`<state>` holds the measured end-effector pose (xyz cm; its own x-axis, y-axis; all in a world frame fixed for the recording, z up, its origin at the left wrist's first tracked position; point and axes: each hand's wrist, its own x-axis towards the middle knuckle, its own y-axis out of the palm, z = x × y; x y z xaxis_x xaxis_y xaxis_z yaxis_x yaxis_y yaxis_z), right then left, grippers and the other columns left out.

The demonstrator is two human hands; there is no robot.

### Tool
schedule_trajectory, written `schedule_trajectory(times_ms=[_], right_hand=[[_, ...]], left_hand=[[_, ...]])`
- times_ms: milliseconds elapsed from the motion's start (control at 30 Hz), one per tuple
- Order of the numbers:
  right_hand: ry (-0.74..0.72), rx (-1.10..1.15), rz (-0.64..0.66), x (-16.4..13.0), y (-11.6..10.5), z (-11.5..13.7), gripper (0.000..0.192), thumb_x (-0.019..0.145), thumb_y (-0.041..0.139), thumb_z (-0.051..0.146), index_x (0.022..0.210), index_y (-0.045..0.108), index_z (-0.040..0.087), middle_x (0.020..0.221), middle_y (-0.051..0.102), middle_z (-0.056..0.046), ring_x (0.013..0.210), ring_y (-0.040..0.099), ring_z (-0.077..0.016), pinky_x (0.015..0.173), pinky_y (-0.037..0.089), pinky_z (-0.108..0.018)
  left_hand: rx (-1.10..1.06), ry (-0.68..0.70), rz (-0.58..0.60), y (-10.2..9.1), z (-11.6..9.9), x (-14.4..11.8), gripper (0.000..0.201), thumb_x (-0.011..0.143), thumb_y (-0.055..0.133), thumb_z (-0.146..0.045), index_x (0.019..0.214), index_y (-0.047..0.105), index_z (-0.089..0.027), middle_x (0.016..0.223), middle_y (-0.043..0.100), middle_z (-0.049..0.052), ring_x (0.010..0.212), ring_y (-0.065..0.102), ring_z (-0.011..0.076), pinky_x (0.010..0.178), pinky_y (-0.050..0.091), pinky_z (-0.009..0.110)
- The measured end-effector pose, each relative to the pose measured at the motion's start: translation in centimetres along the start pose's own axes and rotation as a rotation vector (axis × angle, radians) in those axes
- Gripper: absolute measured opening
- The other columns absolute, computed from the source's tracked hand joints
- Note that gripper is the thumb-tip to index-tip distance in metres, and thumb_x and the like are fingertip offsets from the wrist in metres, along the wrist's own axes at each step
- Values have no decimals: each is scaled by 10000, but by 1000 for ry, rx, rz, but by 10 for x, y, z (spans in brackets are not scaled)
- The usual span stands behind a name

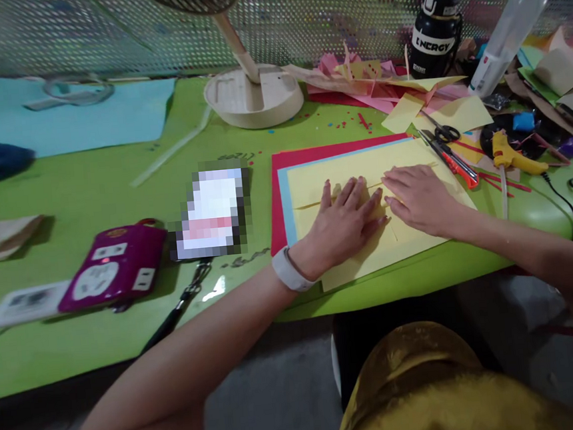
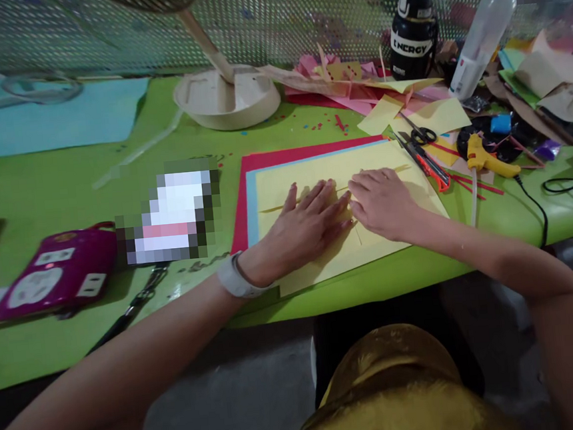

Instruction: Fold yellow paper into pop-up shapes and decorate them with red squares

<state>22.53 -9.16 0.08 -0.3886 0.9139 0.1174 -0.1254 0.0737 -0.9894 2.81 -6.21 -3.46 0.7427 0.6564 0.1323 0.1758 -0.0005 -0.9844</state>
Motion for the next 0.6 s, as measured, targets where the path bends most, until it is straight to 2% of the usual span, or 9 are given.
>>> schedule_trajectory(times_ms=[100, 200, 467, 600], right_hand=[[-113, -41, 80, -12, 4, -1, 500, 1030, 342, 327, 1394, 563, 67, 1502, 522, -188, 1440, 426, -293, 1182, 276, -505], [-137, -62, 97, -21, 11, -2, 593, 1050, 295, 410, 1440, 512, 20, 1518, 477, -228, 1472, 391, -301, 1220, 227, -545], [-162, -33, 81, -28, 20, -7, 696, 1034, 308, 564, 1512, 433, 74, 1568, 396, -201, 1494, 353, -293, 1246, 159, -586], [-173, -47, 73, -36, 19, -15, 763, 1014, 294, 633, 1529, 404, 81, 1569, 397, -203, 1499, 345, -285, 1254, 128, -586]], left_hand=[[4, -7, 17, -2, -1, 1, 512, 1029, 395, -399, 1488, 452, -182, 1577, 408, 216, 1483, 348, 382, 1188, 203, 667], [8, -20, 56, -4, -1, 1, 529, 1032, 396, -401, 1498, 440, -156, 1587, 382, 233, 1494, 318, 392, 1194, 199, 652], [-16, -3, 58, -4, 2, 1, 528, 1029, 418, -414, 1504, 435, -185, 1599, 374, 211, 1498, 312, 386, 1197, 222, 635], [48, 18, 78, -6, 2, 1, 545, 1039, 389, -432, 1507, 423, -155, 1591, 369, 243, 1487, 332, 394, 1183, 244, 641]])
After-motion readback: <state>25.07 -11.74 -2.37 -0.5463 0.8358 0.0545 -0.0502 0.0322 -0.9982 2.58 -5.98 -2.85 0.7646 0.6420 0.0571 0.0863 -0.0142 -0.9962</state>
